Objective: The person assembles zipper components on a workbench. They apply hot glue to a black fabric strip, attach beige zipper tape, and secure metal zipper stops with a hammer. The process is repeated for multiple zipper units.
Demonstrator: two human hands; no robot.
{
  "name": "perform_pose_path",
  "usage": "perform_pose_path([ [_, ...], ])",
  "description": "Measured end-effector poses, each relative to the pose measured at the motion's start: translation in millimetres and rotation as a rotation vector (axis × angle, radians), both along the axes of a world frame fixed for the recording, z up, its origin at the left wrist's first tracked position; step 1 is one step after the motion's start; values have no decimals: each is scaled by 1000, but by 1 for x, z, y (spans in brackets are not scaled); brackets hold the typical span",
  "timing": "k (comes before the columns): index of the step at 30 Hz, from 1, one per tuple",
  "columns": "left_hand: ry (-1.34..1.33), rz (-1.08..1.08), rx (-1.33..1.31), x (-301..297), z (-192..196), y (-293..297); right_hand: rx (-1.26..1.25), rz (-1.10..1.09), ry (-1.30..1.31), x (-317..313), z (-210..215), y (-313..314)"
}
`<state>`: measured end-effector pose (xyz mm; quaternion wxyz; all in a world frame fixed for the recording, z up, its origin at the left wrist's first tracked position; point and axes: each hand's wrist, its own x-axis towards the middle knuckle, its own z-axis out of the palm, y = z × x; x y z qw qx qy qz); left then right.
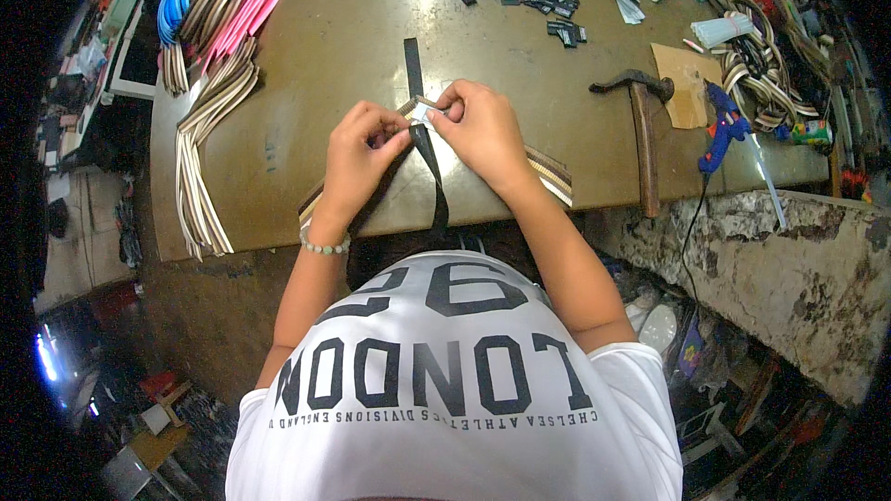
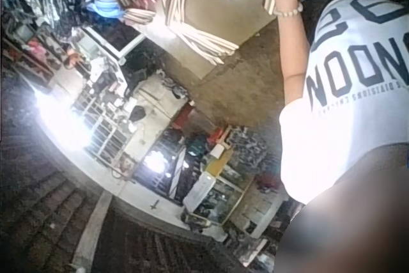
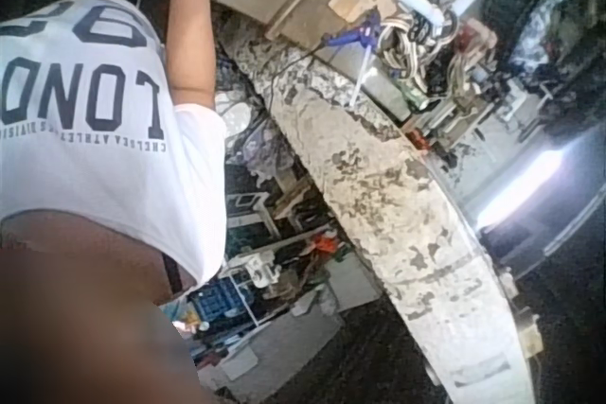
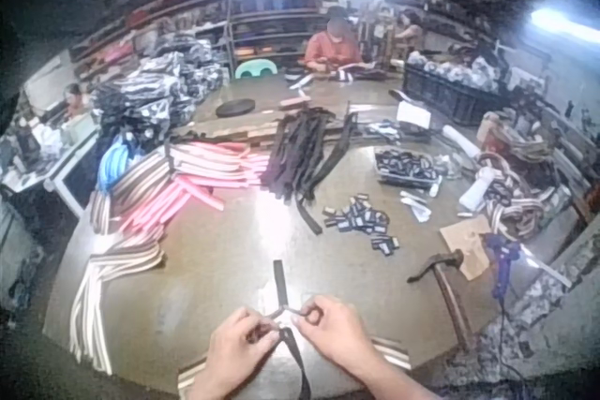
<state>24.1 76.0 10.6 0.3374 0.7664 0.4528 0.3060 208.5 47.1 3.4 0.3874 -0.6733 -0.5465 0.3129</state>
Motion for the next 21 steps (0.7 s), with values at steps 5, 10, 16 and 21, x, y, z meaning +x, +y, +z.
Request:
perform_pose_path([
  [5,21,101,-53,7,0,7,2,0,-5,0,1,0],
  [10,124,141,-40,11,1,10,-22,24,-52,-1,3,0],
  [16,157,201,-14,15,2,4,155,355,-185,-2,37,1],
  [21,211,185,30,15,0,-4,-112,387,-29,14,39,70],
])
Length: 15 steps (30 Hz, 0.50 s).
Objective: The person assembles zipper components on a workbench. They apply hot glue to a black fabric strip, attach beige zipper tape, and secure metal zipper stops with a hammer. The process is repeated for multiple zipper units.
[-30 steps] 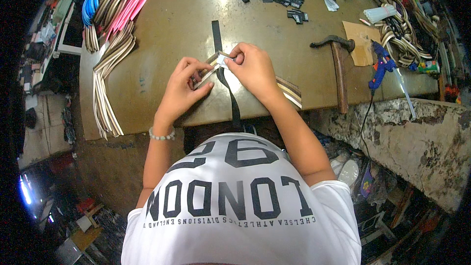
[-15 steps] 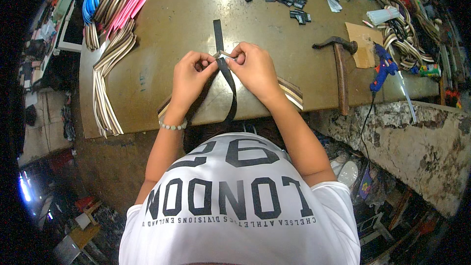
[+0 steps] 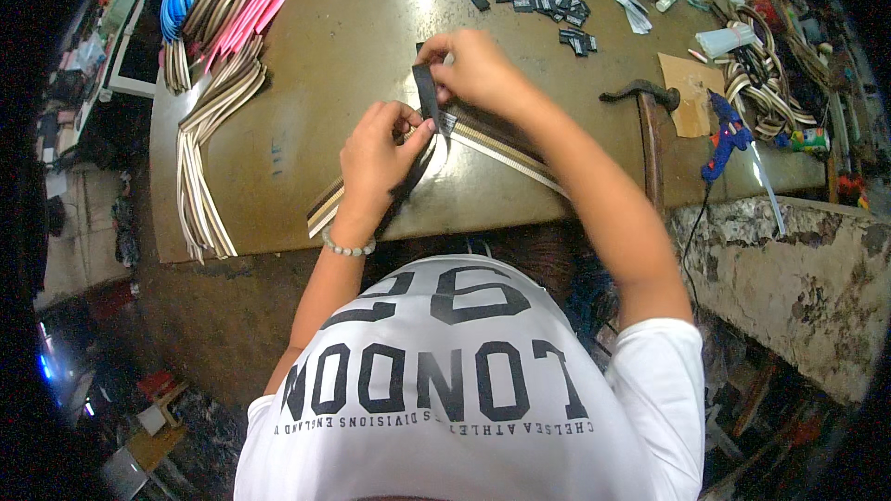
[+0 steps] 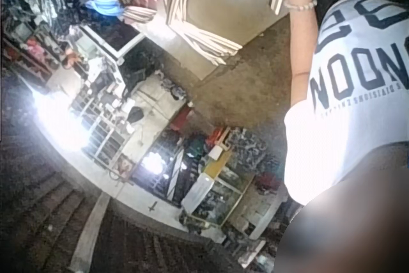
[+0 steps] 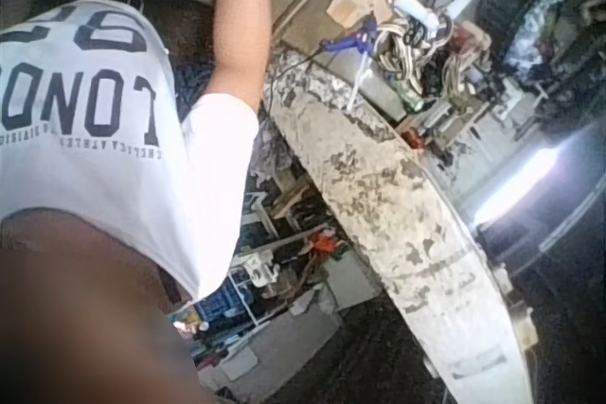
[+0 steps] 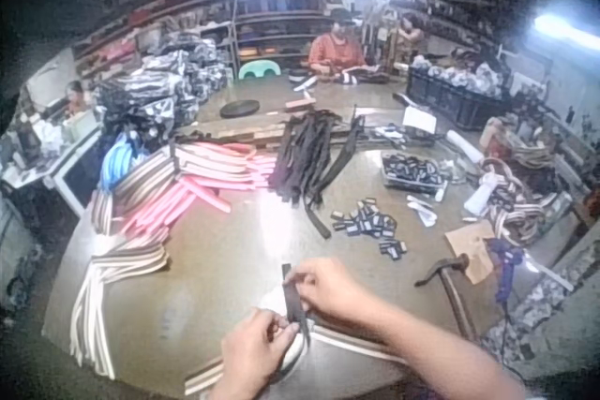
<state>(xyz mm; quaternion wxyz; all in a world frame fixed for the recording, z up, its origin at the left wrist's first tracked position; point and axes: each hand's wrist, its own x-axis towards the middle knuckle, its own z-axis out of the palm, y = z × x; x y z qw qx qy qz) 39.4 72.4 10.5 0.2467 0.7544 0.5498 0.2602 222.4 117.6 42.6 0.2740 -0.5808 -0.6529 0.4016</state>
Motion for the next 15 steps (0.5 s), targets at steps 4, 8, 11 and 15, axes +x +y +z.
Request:
perform_pose_path([
  [4,20,-31,80,-1,-3,-3,-96,-14,120,13,-32,35],
  [8,36,-65,198,0,-4,-7,-99,49,-83,11,-31,58],
  [11,104,-122,217,-3,-1,-10,92,-89,-140,10,-9,54],
  [15,169,-154,206,-15,4,-20,585,-407,-390,59,-2,-31],
])
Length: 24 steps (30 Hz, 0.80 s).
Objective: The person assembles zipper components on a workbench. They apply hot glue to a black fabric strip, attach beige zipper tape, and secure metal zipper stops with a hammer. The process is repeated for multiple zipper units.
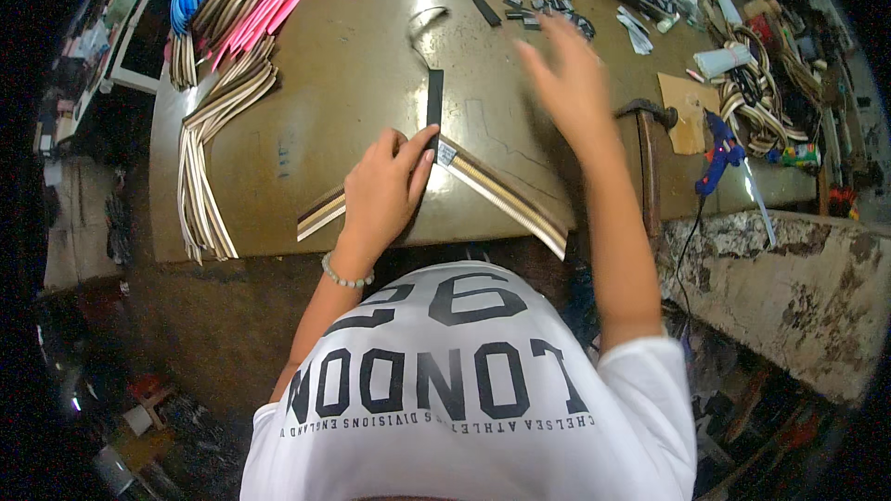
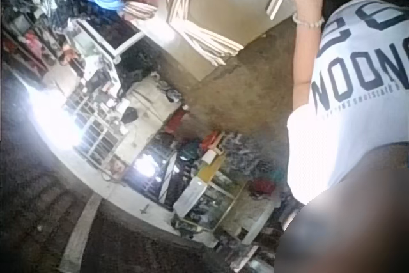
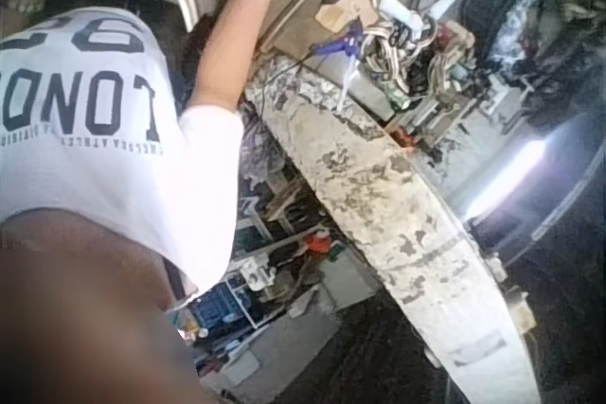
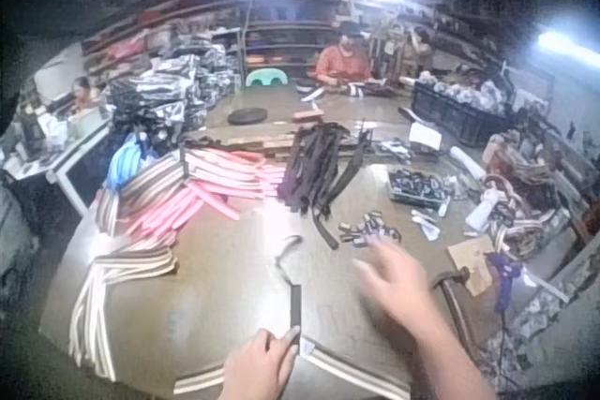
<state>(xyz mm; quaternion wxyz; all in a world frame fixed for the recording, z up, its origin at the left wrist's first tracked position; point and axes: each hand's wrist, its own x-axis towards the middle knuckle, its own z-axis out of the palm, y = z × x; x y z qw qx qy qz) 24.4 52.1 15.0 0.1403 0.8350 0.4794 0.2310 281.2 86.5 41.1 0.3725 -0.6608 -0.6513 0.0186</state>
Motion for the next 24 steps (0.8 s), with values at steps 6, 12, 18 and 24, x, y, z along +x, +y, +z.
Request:
perform_pose_path([
  [6,22,-10,34,-4,-1,-3,-401,-729,-287,61,-39,-133],
  [12,-402,108,-122,-16,-9,7,-417,-368,347,-62,40,-124],
  [18,-497,112,-101,-19,-17,9,-444,1,48,-96,15,-110],
  [24,-455,59,-161,-21,-13,8,-634,147,46,-98,13,-114],
])
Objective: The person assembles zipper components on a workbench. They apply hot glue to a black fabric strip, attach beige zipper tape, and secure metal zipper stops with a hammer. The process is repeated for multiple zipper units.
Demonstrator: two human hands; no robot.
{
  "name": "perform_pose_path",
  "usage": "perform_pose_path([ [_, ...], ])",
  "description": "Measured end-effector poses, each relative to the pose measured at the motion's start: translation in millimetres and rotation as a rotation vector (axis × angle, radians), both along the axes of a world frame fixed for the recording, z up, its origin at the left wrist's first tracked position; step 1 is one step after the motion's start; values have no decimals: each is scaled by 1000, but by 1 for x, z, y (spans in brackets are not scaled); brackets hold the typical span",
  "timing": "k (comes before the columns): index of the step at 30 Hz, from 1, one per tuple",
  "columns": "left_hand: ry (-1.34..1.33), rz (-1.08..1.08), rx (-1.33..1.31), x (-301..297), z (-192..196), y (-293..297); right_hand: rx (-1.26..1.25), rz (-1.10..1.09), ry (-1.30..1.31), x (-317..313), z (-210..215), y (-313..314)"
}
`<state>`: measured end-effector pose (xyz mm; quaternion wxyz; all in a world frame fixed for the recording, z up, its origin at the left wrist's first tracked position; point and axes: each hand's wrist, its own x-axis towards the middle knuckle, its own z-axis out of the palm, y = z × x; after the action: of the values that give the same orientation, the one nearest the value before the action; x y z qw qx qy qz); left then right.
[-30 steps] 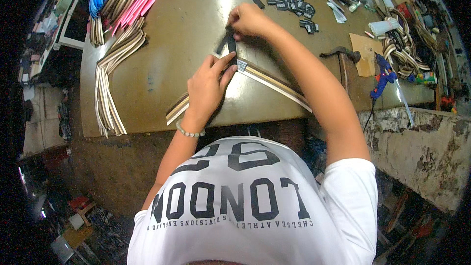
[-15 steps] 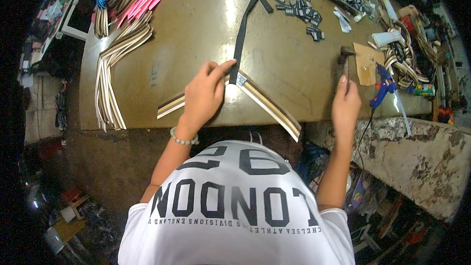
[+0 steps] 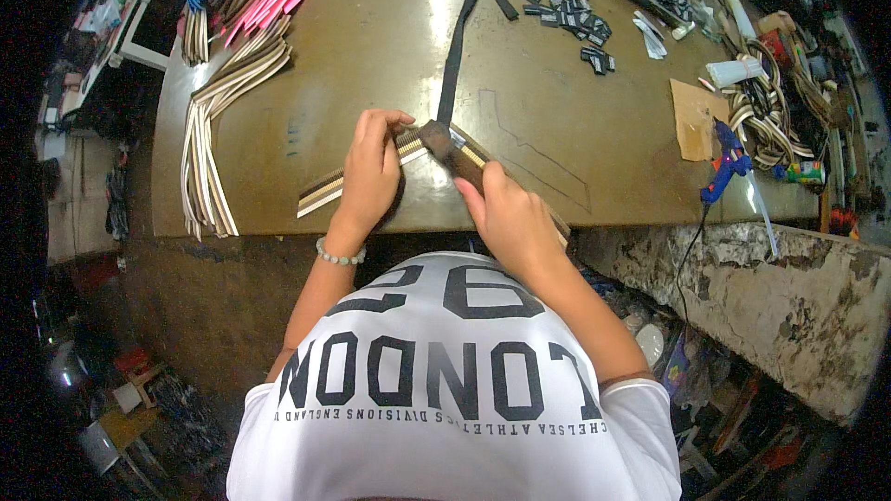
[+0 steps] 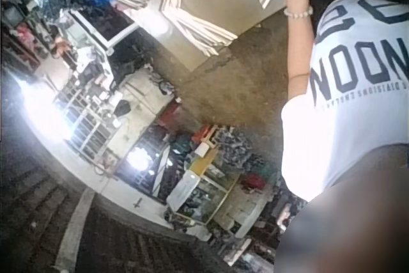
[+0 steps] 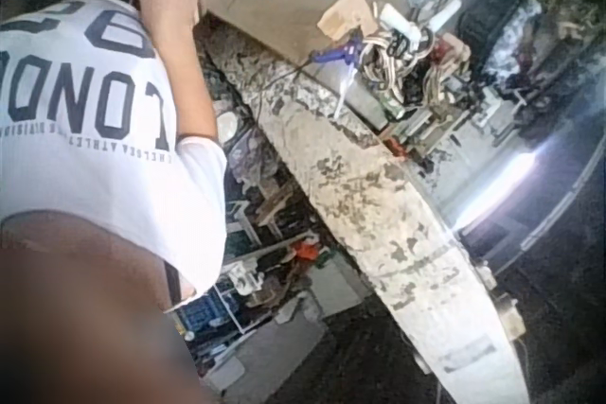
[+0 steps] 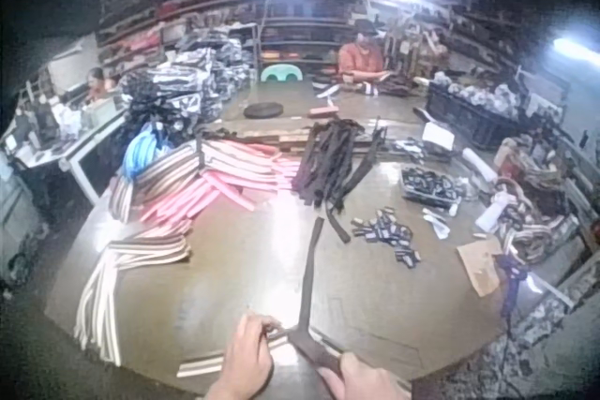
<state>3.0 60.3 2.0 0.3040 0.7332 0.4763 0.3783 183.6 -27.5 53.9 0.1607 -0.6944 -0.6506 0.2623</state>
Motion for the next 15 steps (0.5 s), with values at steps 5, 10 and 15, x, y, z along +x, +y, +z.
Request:
perform_pose_path([
  [5,260,23,9,13,12,-10,186,-376,185,40,-9,0],
  [10,497,148,215,35,5,-19,476,-626,-296,119,-24,-16],
  [15,323,120,162,26,1,-12,261,-856,-423,148,-34,-24],
])
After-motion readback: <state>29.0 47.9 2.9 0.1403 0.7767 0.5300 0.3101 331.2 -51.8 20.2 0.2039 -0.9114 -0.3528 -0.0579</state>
